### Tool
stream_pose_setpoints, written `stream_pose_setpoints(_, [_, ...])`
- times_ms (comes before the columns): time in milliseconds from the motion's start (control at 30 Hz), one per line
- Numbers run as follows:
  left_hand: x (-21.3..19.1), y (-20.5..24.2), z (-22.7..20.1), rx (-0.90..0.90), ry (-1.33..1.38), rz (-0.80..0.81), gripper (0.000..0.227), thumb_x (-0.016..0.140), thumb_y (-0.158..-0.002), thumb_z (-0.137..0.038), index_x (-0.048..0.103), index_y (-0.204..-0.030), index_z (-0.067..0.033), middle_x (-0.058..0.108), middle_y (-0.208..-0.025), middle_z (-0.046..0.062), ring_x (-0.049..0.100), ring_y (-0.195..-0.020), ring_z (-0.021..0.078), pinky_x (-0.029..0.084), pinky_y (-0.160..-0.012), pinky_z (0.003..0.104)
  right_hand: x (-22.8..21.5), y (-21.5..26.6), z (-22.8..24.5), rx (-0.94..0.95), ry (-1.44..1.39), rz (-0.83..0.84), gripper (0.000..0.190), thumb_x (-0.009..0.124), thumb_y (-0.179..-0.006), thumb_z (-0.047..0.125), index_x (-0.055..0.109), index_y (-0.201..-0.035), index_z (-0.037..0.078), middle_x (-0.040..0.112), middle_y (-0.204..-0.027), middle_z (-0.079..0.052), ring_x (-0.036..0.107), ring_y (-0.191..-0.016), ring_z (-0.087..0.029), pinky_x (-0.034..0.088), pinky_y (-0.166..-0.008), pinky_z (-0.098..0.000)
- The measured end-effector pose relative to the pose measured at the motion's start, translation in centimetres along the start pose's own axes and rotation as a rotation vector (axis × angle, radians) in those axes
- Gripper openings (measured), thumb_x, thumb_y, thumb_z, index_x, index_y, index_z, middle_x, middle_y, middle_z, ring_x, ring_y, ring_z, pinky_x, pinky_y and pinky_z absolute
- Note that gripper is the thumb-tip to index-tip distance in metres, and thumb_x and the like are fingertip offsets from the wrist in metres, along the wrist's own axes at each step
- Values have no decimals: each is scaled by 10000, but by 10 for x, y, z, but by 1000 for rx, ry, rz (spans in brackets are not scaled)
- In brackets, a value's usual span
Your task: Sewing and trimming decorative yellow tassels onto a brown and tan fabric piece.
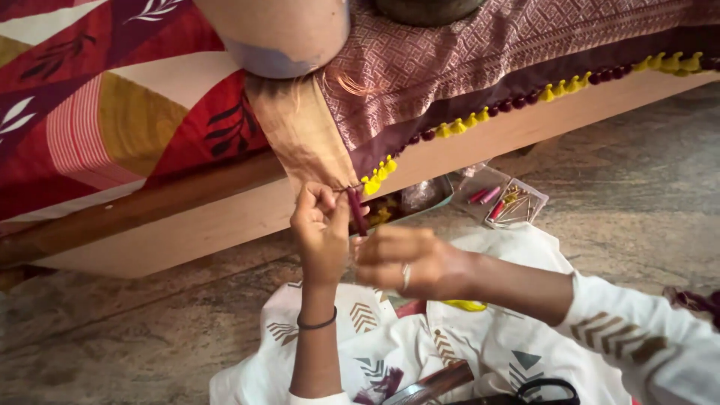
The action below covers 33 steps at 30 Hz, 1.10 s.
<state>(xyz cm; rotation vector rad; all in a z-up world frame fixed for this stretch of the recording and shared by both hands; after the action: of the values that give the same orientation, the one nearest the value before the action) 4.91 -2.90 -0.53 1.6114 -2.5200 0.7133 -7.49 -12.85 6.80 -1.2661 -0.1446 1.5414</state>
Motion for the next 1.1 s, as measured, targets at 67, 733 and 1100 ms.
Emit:
stream_pose_setpoints(67, [6, 1, -2, -85, 127, 11, 231, 597, -1009, 21, 431, -887, -84, 537, -847, -9, 629, -789, 76, 648, -766, 293, 11, 1, 4, -150, 52, 59, 280, 718, -785, -25, 690, -1063, -3, 685, -1092, -152, 689, -1074, -318, 572, -1009, -434])
stream_pose_setpoints(733, [-28, 15, 50, -85, 92, -185, 204, 652, -974, 39, 517, -884, -84, 561, -833, -12, 543, -760, 94, 489, -712, 242, 72, 9, -118, 964, -964, -706, 125, 716, -952, 146, 746, -905, 34, 702, -784, -21, 615, -645, -95, 468, -555, -272])
stream_pose_setpoints(1100, [-20, -6, 40, -391, 244, -58, 171, 673, -935, -100, 739, -1013, 38, 717, -1018, 55, 629, -980, 122, 468, -925, 281, 89, 42, -122, 745, -387, -758, 170, 681, -1020, 134, 718, -1011, -31, 641, -920, -1, 586, -854, -81, 487, -758, -254])
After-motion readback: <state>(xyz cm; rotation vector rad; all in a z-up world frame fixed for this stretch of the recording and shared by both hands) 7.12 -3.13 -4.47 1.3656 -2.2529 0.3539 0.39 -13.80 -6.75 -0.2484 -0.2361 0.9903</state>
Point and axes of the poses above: each hand's wrist, its own y-axis away from the middle knuckle, its own x-axis out of the palm, z = x × y, the point moved 6 cm from there along -y, towards the middle knuckle
